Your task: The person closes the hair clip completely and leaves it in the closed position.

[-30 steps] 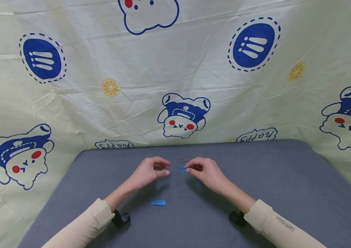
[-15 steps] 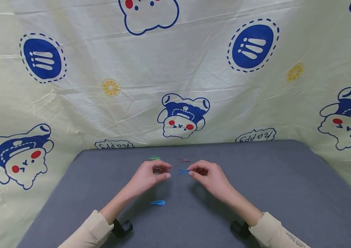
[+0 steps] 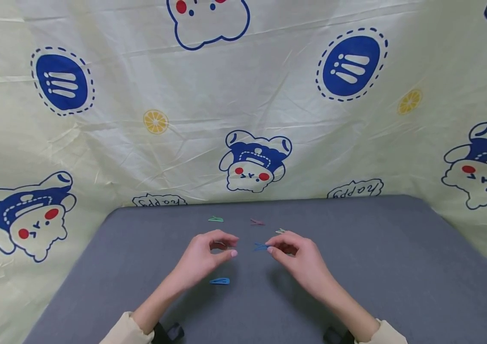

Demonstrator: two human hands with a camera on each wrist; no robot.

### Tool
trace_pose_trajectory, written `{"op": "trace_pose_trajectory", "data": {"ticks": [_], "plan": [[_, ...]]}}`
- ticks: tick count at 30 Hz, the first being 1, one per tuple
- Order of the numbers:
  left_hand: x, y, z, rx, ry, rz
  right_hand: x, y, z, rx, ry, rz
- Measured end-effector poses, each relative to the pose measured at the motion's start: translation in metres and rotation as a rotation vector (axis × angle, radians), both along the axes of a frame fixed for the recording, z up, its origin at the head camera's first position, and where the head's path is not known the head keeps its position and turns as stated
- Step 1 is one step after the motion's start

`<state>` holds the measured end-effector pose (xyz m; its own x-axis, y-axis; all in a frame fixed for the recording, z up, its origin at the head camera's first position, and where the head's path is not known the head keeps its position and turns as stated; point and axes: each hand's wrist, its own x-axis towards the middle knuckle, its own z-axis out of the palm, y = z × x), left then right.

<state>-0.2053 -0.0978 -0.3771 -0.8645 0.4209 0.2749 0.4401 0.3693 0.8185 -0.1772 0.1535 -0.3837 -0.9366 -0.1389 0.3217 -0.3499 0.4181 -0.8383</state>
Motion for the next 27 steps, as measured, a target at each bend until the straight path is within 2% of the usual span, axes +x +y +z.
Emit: {"op": "trace_pose_trajectory", "data": {"ticks": [6, 13, 17, 21, 27], "plan": [[0.015, 0.003, 0.006, -0.003, -0.017, -0.002, 0.015, -0.003, 0.008, 0.011, 0.01, -0.022], [0.031, 0.009, 0.011, 0.004, 0.007, 0.003, 0.031, -0.005, 0.012, 0.008, 0.038, -0.039], [0.04, 0.013, 0.013, 0.028, 0.009, 0.014, 0.04, -0.007, 0.012, 0.013, 0.082, -0.051], [0.047, 0.015, 0.014, 0.067, 0.013, -0.003, 0.046, -0.01, 0.014, 0.007, 0.106, -0.048], [0.054, 0.015, 0.012, 0.074, 0.077, -0.008, 0.053, -0.014, 0.013, -0.009, 0.153, -0.001]]}}
